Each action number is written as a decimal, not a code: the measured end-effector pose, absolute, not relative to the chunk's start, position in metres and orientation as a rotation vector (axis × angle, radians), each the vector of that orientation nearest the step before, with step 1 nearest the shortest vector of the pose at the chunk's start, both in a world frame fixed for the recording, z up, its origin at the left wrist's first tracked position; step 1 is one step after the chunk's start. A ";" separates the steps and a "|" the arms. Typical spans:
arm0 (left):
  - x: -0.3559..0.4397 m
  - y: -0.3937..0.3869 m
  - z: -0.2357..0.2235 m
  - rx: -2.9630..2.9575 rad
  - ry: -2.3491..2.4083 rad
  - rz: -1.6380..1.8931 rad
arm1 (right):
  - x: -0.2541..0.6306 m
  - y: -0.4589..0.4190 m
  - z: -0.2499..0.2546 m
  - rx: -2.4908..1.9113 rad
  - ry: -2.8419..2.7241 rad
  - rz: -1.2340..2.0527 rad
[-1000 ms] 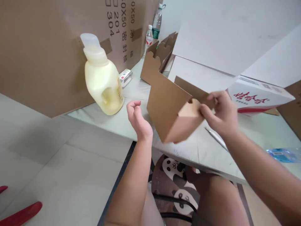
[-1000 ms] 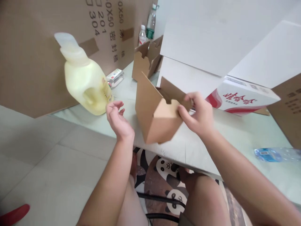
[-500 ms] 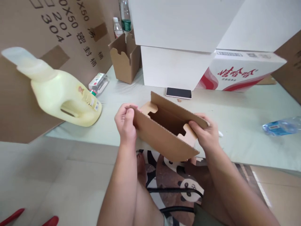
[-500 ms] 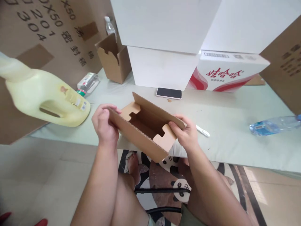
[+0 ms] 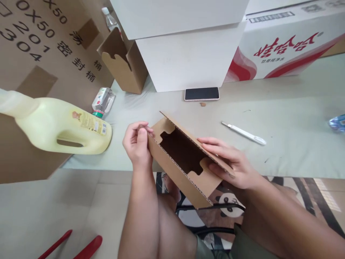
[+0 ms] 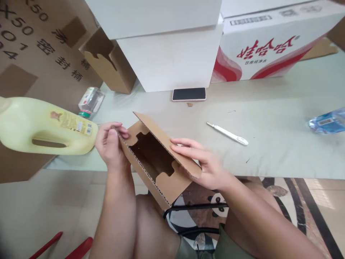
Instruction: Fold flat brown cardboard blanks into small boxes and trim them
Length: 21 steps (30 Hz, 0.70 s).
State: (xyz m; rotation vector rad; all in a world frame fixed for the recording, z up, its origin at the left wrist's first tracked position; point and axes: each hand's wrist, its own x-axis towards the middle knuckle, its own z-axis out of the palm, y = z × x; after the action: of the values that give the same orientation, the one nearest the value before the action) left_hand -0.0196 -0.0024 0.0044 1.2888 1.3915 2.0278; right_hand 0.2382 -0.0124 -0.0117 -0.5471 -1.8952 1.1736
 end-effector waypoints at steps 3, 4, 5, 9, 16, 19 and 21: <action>-0.025 -0.003 0.000 1.440 1.476 1.897 | 0.237 -0.013 -0.011 -0.426 -1.968 1.155; -0.028 -0.003 -0.001 1.513 1.508 1.829 | 0.237 -0.012 -0.011 -0.378 -1.987 1.154; -0.030 -0.004 -0.001 1.589 1.532 1.752 | 0.237 -0.012 -0.011 -0.338 -1.999 1.160; -0.033 -0.006 0.005 1.772 1.575 1.499 | 0.238 -0.013 -0.012 -0.362 -2.027 1.217; -0.043 -0.007 0.012 1.553 1.750 1.521 | 0.235 -0.013 -0.032 -0.646 -1.702 1.409; -0.053 -0.007 0.013 1.199 1.830 1.659 | 0.230 -0.008 -0.038 -0.903 -1.516 1.555; -0.057 -0.006 0.012 1.066 1.845 1.689 | 0.226 -0.006 -0.037 -0.906 -1.413 1.698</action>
State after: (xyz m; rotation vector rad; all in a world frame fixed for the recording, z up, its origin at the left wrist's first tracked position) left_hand -0.0575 -0.0060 0.0120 1.0662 1.8452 1.6892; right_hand 0.2262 -0.0056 -0.0372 -0.9065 -1.4127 1.6981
